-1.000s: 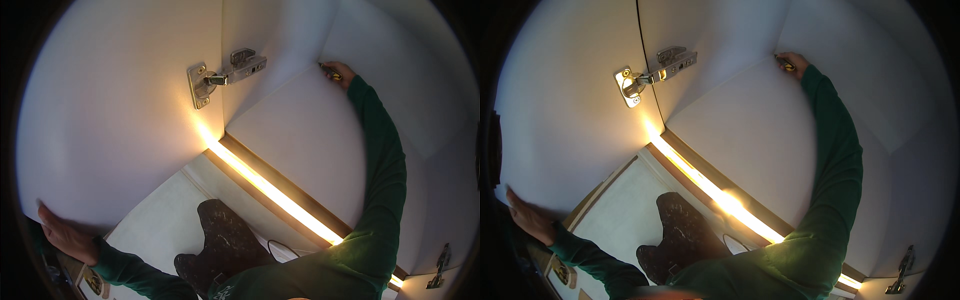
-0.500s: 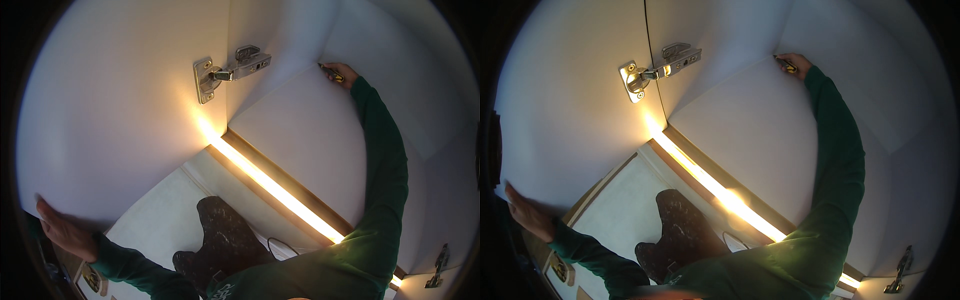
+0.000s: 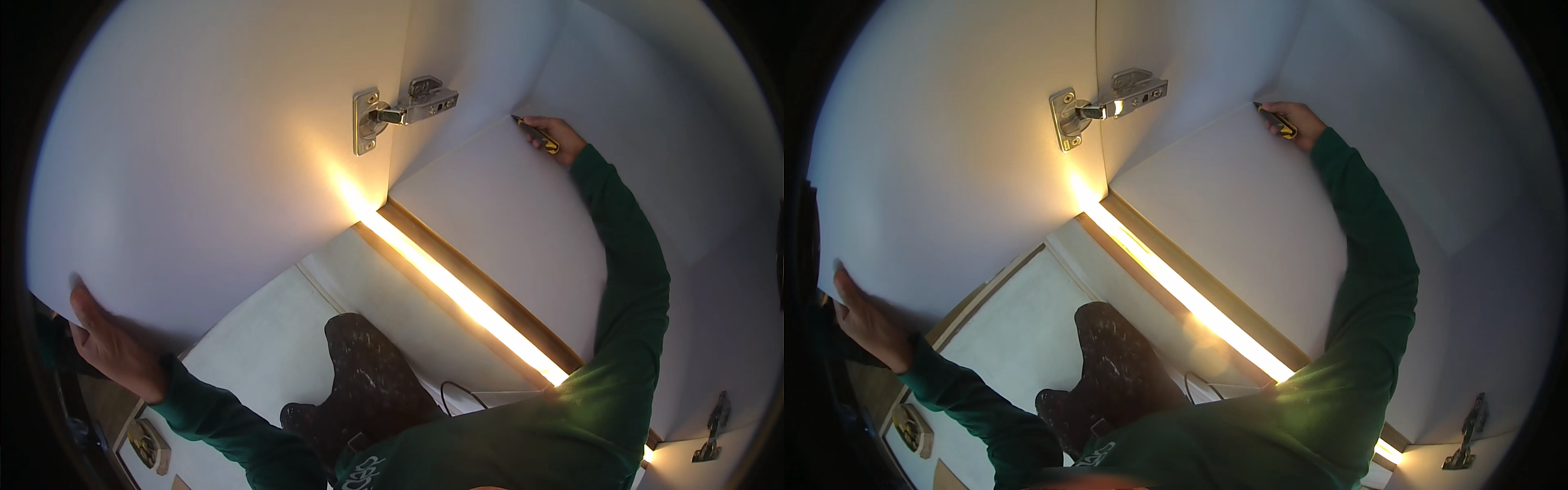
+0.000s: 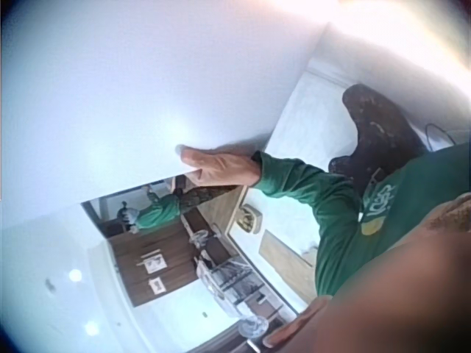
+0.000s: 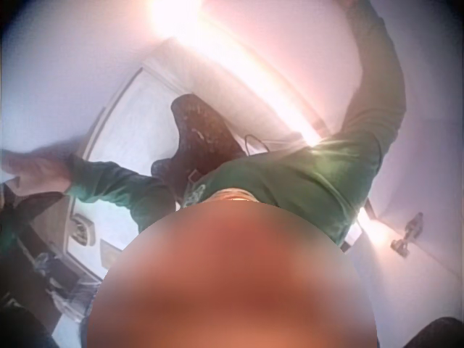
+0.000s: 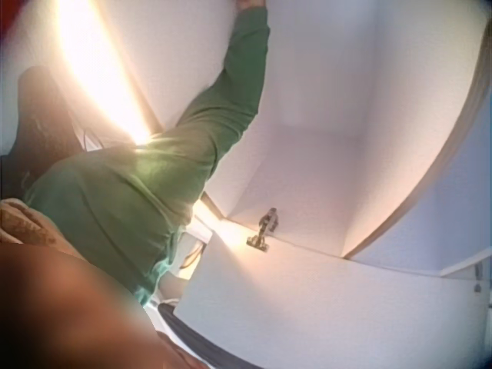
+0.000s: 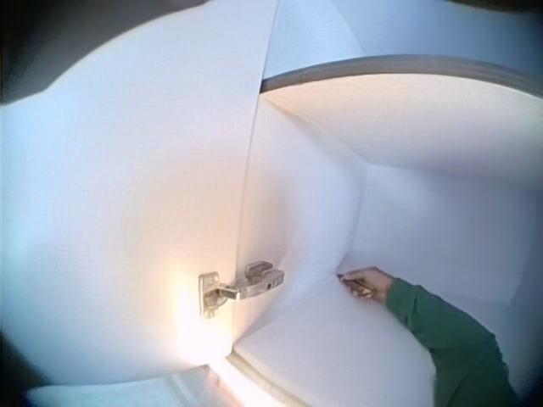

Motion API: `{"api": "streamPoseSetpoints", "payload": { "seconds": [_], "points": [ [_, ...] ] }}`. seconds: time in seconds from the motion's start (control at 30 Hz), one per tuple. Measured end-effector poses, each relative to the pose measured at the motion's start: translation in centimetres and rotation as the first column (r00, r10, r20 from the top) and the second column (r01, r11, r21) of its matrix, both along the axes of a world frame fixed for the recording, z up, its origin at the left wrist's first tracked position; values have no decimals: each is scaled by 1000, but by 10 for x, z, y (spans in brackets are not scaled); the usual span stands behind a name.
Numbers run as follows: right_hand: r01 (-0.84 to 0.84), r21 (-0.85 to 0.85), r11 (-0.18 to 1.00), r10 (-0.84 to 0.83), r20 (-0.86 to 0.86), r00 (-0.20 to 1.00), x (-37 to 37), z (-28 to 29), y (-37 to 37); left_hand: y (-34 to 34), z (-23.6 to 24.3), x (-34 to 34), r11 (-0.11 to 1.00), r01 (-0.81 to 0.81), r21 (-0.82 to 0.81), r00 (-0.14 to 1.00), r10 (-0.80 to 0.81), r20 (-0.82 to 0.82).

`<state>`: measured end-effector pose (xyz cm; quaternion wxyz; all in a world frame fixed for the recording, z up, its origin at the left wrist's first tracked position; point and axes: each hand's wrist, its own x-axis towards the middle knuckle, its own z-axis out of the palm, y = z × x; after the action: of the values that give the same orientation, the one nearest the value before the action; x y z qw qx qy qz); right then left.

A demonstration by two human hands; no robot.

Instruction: The person kneels on the floor and uses a utility knife to trim the edges of a white cabinet door and interior panel. They repeatedly open and close the door to access different sections and carefully cut along the seams.

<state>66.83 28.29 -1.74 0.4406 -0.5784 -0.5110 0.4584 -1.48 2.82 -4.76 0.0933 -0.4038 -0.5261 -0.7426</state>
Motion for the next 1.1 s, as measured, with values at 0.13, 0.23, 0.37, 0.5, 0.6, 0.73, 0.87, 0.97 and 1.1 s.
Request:
{"api": "streamPoseSetpoints", "payload": {
  "seconds": [0.13, 0.23, 0.37, 0.5, 0.6, 0.73, 0.87, 0.97, 1.1],
  "points": [
    [-7, 7, 1000, 7, 25, 1000, -15, -2, -11, 0, 1, 2, 1000, 27, 15, 1000, -27, -2],
    [-46, 21, 999, 46, 1, 999, -27, 0, -24, -1, 2, 4, 997, 63, 51, 998, -62, -9],
    [-66, 22, 998, 66, 2, 998, -45, 2, -38, -2, 3, 7, 994, 76, 77, 997, -75, -14],
    [-62, 36, 997, 61, 30, 998, -63, 2, -52, -1, 2, 8, 994, 58, 88, 998, -60, 21],
    [-62, 17, 998, 62, 33, 998, -78, 4, -64, -1, 2, 8, 995, 71, 73, 997, -71, 5],
    [-42, 18, 999, 41, 49, 998, -94, 11, -83, -4, 3, 6, 992, 79, 95, 996, -74, -56],
    [-73, 4, 997, 73, 48, 996, -107, 13, -94, -5, 5, 6, 995, 40, 91, 996, -32, -89],
    [-87, -2, 996, 87, 30, 996, -117, 8, -98, 1, 4, 10, 995, 56, 83, 996, -50, -68],
    [-99, -19, 995, 100, 52, 994, -124, 5, -104, 5, 4, 12, 997, -1, 71, 998, 6, -69]
  ]
}}
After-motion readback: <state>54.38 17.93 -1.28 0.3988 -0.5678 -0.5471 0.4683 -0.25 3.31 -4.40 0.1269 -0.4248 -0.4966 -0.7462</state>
